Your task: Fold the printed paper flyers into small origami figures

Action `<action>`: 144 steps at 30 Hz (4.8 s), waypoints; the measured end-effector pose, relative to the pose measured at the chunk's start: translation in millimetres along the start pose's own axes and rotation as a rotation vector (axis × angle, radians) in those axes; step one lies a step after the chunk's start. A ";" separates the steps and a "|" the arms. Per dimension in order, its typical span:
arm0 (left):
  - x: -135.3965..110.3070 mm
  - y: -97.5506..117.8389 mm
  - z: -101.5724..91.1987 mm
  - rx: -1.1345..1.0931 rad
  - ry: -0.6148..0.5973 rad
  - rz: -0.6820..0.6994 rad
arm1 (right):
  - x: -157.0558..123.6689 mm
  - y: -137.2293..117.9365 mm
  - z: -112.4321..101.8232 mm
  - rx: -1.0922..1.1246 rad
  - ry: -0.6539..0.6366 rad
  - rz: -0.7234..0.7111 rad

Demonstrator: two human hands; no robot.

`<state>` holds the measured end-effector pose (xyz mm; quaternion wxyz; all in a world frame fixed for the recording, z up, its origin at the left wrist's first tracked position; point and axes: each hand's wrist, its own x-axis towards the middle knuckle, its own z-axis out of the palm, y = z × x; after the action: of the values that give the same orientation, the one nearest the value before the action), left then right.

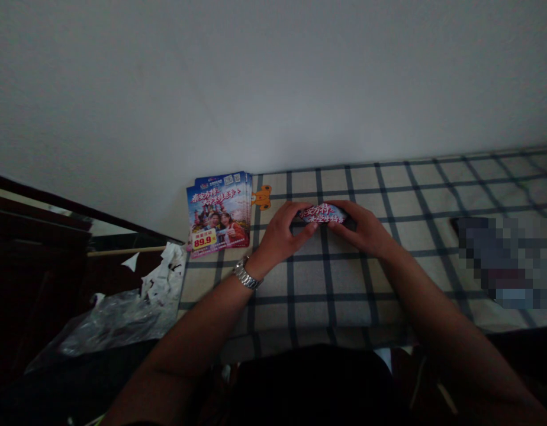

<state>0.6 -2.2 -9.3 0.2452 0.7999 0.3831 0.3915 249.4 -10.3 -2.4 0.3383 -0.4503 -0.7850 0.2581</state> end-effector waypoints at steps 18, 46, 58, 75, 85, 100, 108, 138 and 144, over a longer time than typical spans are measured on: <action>0.0 0.9 -0.1 -0.031 -0.014 0.050 | 1.2 -1.8 0.7 -0.030 0.015 -0.062; 3.5 -5.0 -2.9 0.013 0.043 0.106 | 0.0 10.5 0.5 0.289 0.104 0.210; 2.3 -12.3 0.3 0.062 0.062 0.032 | 4.4 26.9 -9.3 0.010 0.452 0.215; -0.1 -15.8 2.9 0.075 -0.010 0.003 | -1.2 74.0 -43.4 -0.451 0.713 0.420; -0.7 -19.4 4.3 0.093 -0.019 0.007 | -1.6 76.6 -42.3 -0.456 0.716 0.365; -1.3 -19.2 4.7 0.082 -0.024 0.000 | 3.9 39.1 -38.1 -0.373 0.553 0.080; -0.4 -18.7 5.2 0.086 -0.039 -0.002 | 6.5 28.5 -10.9 -0.201 0.194 -0.063; -1.0 -13.2 -0.1 0.189 -0.107 0.048 | 12.3 46.5 0.4 -0.184 0.104 -0.033; -21.4 -0.9 -31.3 0.196 -0.136 0.031 | 11.6 50.5 1.5 -0.196 0.112 -0.053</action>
<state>-33.8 -16.0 -1.4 0.1852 0.8505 0.3896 0.3009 270.9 23.1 -35.7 0.3426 -0.4743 -0.7978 0.1454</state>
